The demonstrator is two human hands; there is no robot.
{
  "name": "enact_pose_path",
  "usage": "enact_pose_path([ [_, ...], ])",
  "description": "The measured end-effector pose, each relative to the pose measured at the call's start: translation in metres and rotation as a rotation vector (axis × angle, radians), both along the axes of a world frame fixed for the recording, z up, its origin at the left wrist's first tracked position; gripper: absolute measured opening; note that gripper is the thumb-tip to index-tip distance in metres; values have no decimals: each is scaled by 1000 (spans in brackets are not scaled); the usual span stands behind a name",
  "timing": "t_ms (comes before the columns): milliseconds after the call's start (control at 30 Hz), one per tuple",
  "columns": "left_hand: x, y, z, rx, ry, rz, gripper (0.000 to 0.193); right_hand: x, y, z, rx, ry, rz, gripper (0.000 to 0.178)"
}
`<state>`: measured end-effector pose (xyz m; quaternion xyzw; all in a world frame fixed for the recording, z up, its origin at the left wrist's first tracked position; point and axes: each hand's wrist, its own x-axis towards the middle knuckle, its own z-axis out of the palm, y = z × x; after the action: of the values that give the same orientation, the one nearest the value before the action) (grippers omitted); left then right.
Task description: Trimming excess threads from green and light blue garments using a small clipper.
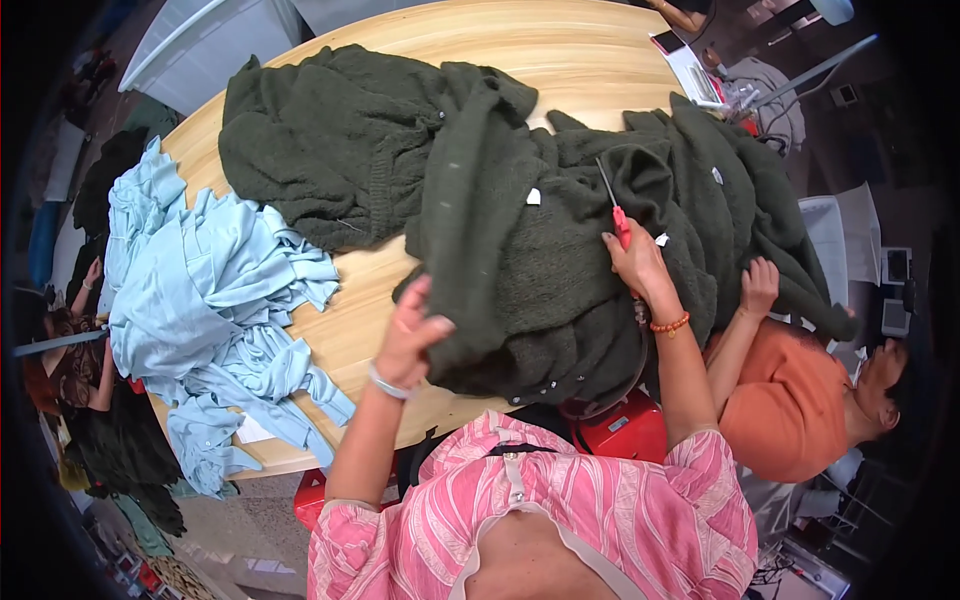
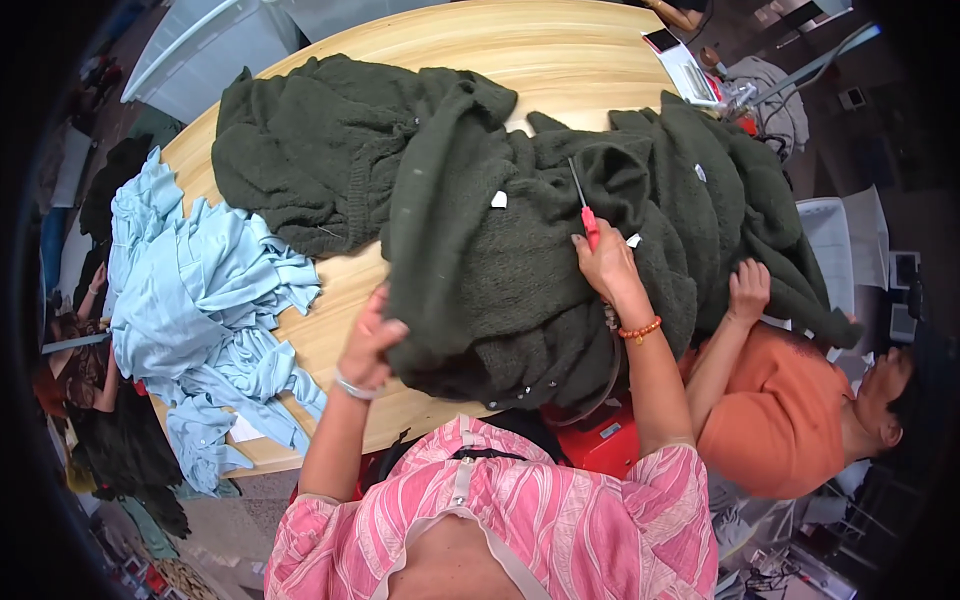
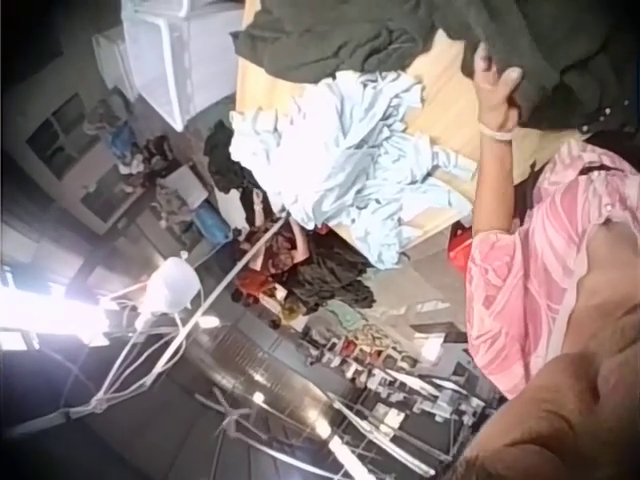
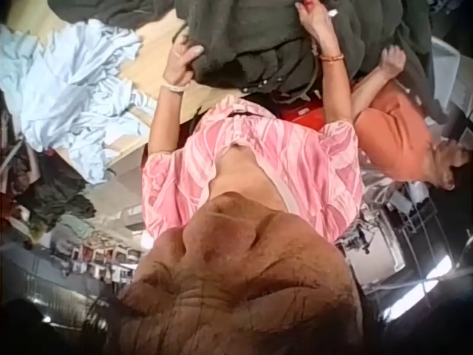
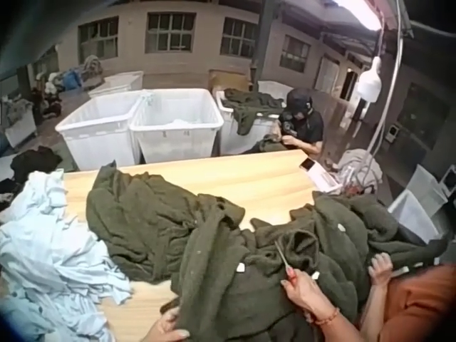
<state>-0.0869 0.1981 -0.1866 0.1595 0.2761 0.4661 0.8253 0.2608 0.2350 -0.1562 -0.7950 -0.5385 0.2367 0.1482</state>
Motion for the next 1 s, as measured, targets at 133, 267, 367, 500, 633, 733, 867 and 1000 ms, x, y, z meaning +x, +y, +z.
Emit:
enact_pose_path([
  [133, 36, -18, -12, -152, 64, -229, 51, -32, -10, 31, 209, -101, 153, 40],
  [267, 69, 9, -27, -218, 67, 86, 58, -47, -39, 62, 191, 30, 290, 39],
  [367, 73, 20, -43, -77, 225, 114, 48, -62, -71, 77, 40, 86, 349, 39],
  [500, 83, 10, -67, 110, 446, 186, 25, -78, -121, 86, -218, 100, 462, 39],
  [633, 76, 8, -76, 135, 559, 197, 21, -85, -137, 97, -323, 54, 468, 39],
  [733, 69, 14, -77, 151, 527, 166, 19, -87, -131, 94, -280, 15, 406, 39],
  [867, 61, 16, -90, 181, 545, 154, 19, -99, -128, 91, -410, 148, 610, 37],
  [1000, 49, 6, -88, 128, 435, 122, 26, -103, -128, 95, -416, 80, 467, 39],
])
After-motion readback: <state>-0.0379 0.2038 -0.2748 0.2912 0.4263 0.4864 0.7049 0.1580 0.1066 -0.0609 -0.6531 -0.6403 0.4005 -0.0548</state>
